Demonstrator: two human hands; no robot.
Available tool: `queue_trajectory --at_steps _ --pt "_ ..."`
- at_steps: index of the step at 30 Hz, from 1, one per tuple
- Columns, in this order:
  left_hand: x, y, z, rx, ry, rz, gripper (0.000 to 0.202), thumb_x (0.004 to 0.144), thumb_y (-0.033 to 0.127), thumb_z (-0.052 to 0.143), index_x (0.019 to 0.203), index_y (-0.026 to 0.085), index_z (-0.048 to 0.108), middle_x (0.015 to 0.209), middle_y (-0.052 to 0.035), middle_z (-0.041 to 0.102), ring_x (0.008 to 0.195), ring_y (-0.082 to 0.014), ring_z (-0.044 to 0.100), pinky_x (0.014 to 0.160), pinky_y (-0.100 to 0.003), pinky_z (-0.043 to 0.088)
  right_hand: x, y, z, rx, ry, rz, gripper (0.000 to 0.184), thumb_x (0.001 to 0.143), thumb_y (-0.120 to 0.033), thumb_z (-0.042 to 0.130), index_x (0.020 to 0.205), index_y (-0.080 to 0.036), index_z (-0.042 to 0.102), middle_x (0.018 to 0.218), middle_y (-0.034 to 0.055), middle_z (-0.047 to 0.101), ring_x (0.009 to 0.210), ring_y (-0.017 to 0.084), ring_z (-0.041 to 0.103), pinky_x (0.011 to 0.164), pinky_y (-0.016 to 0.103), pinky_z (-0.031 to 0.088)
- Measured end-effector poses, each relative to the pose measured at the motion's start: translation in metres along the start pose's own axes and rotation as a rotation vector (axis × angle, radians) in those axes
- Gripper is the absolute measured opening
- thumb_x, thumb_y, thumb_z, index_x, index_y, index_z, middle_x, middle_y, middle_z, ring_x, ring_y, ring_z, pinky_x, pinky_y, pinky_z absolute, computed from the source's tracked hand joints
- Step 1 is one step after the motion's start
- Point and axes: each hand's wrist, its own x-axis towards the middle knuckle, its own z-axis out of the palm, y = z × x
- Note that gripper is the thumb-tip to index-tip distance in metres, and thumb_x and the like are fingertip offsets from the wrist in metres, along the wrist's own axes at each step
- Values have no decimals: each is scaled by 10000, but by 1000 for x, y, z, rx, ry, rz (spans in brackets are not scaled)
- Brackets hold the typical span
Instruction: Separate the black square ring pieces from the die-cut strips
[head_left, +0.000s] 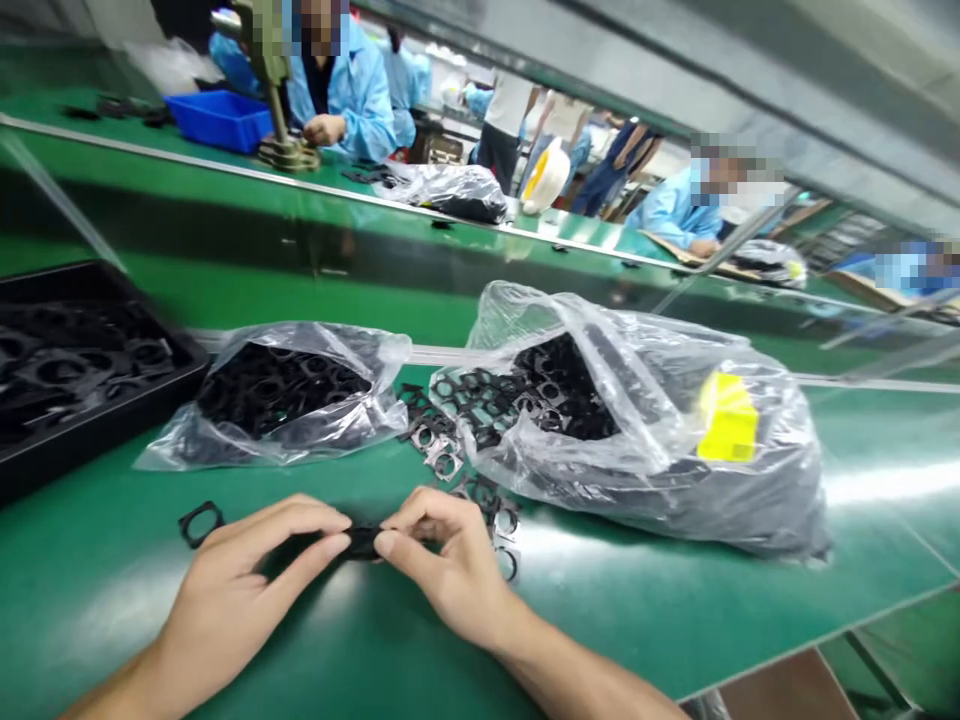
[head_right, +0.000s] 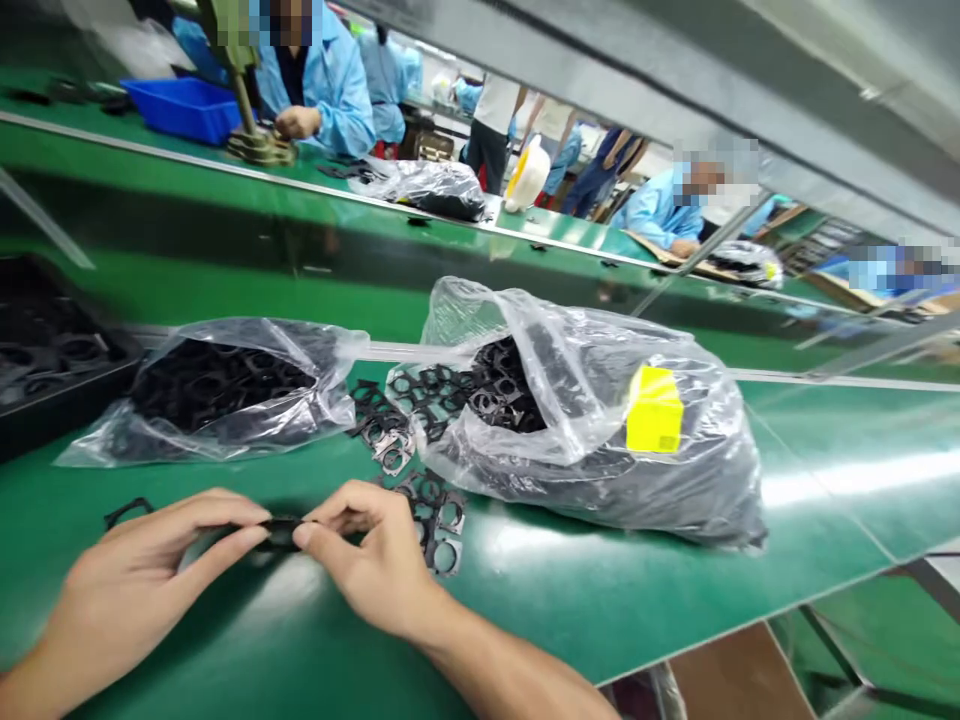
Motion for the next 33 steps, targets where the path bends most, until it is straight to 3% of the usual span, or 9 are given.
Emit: queue_trajectory --at_steps 3,7,11,16,21,25,29,33 --pt "-2 -10 -3 58 -33 124 142 978 252 608 1052 242 729 956 4 782 787 -123 763 759 -162 595 2 2 1 248 -23 167 364 692 -428 888 684 -170 631 654 2 701 600 131 668 611 241 487" --pt "-6 -19 -7 169 -91 355 331 957 75 572 1187 248 735 1184 -59 738 1019 -159 740 906 -223 588 4 3 0 349 -28 252 377 669 -414 903 671 -151 633 576 -12 680 540 136 696 564 221 493" --pt "-13 -22 -11 157 -140 432 389 930 40 603 1245 237 718 1164 -66 759 1097 -206 717 938 -291 600 6 6 -3 419 -86 339 328 659 -337 901 669 -138 639 546 -13 679 511 135 694 549 215 498" --pt "-17 -28 -18 222 -220 480 420 954 69 539 1286 266 703 1189 -52 776 1075 -200 742 960 -281 610 7 10 -6 477 -176 390 304 666 -312 878 641 -141 628 542 -4 696 489 136 693 531 216 524" --pt "-13 -30 -20 301 -251 610 446 942 21 513 1283 236 704 1151 -56 794 1085 -212 745 990 -310 608 8 12 -6 440 -166 391 314 661 -327 897 673 -129 653 526 -14 686 490 126 696 525 199 538" --pt "-15 -28 -15 254 -233 559 441 944 20 531 1293 234 695 1152 -62 786 1093 -214 737 987 -320 611 9 10 -5 445 -117 383 361 628 -264 926 881 -145 698 528 -77 649 469 127 696 495 188 531" --pt "-20 -24 -9 103 -179 397 445 907 16 621 1280 245 700 1127 -59 779 1061 -208 740 939 -291 627 9 9 -5 438 -113 369 275 650 -260 897 764 -120 690 565 -44 664 481 113 690 492 183 523" --pt "-19 -19 -6 95 -179 429 413 915 12 601 1238 238 722 1050 -43 799 987 -196 762 923 -289 635 10 8 -7 464 -125 394 203 628 -173 833 786 -128 713 510 -90 603 388 55 564 464 180 509"
